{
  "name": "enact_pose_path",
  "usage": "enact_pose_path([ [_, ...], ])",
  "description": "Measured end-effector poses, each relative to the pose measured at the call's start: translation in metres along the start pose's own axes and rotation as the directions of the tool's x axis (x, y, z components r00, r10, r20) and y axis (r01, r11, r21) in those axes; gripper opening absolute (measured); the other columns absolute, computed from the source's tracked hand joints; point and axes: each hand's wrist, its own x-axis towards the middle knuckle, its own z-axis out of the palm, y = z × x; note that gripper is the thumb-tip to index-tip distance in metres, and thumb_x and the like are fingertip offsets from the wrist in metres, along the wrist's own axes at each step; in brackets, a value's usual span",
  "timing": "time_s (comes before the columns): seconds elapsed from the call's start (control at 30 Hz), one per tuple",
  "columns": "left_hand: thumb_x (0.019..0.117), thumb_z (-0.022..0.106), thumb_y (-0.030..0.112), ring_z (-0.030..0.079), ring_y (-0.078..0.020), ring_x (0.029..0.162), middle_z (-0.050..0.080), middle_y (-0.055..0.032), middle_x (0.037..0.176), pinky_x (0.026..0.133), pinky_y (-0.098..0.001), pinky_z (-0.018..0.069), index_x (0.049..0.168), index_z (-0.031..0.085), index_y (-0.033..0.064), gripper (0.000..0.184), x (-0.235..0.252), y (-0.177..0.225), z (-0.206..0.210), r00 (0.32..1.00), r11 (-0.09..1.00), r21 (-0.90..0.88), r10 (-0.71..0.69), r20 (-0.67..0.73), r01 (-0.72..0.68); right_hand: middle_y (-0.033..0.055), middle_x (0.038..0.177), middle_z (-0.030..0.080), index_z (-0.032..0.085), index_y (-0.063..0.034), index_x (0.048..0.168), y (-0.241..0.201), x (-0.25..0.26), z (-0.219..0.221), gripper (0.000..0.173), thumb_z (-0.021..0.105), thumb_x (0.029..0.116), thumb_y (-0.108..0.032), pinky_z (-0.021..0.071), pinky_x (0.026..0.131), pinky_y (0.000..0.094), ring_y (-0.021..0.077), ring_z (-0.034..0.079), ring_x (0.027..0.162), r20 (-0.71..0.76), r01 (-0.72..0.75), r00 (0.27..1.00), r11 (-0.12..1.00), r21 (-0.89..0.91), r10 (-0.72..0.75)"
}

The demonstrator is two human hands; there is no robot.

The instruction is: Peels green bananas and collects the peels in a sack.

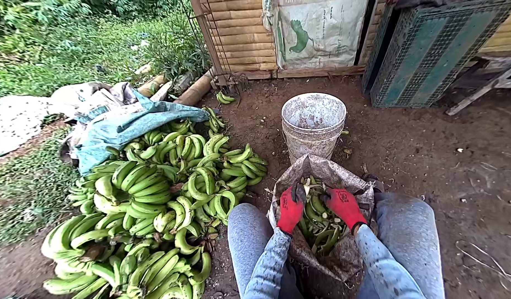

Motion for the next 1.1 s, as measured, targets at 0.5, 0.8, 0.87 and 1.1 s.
enact_pose_path([
  [0.5,0.1122,0.03,0.025,0.06,-0.01,0.06,0.062,-0.0036,0.076,0.056,-0.0246,0.0539,0.109,0.062,0.005,0.038,0.03,-0.01,-0.025,0.978,0.561,-0.811,-0.197,0.065,0.167,0.0192,0.132,0.066,0.071,-0.0207,0.132,-0.011,-0.005,0.03,0.037,0.064,0.098,-0.031,0.0374,0.114,0.0571,0.0396,0.057,0.128,-0.27,0.579,0.775,0.813,-0.059,-0.571],
  [0.8,0.1119,0.035,0.016,0.061,-0.0169,0.114,0.062,-0.0196,0.128,0.101,-0.0299,0.0486,0.139,0.052,-0.0062,0.039,-0.001,-0.014,-0.014,0.983,0.933,-0.316,-0.183,-0.009,0.171,0.0264,0.138,0.059,0.059,-0.0085,0.144,-0.023,0.007,0.019,0.042,0.051,0.1043,-0.021,0.0443,0.109,0.0552,0.0422,0.058,0.128,-0.255,0.2,0.952,0.974,0.108,-0.167],
  [0.87,0.1108,0.039,0.018,0.056,-0.0245,0.128,0.057,-0.0249,0.138,0.111,-0.0383,0.0421,0.142,0.049,-0.0076,0.042,0.0,-0.004,-0.011,0.992,0.986,-0.139,-0.106,-0.073,0.095,0.0238,0.136,0.062,0.06,-0.0082,0.142,-0.016,0.011,0.017,0.041,0.052,0.1052,-0.024,0.0454,0.11,0.0522,0.0383,0.06,0.126,-0.287,0.143,0.954,0.969,0.202,-0.081],
  [1.1,0.1034,0.051,0.016,0.062,-0.0124,0.103,0.064,-0.0147,0.123,0.089,-0.028,0.0514,0.137,0.052,-0.004,0.039,0.128,0.134,-0.023,0.692,0.81,0.023,0.515,-0.506,-0.586,0.0205,0.124,0.068,0.062,-0.0061,0.136,0.009,0.021,0.034,0.045,0.049,0.1077,-0.039,0.0483,0.105,0.0513,0.0329,0.065,0.117,-0.216,0.055,0.975,0.903,0.425,0.042],
])
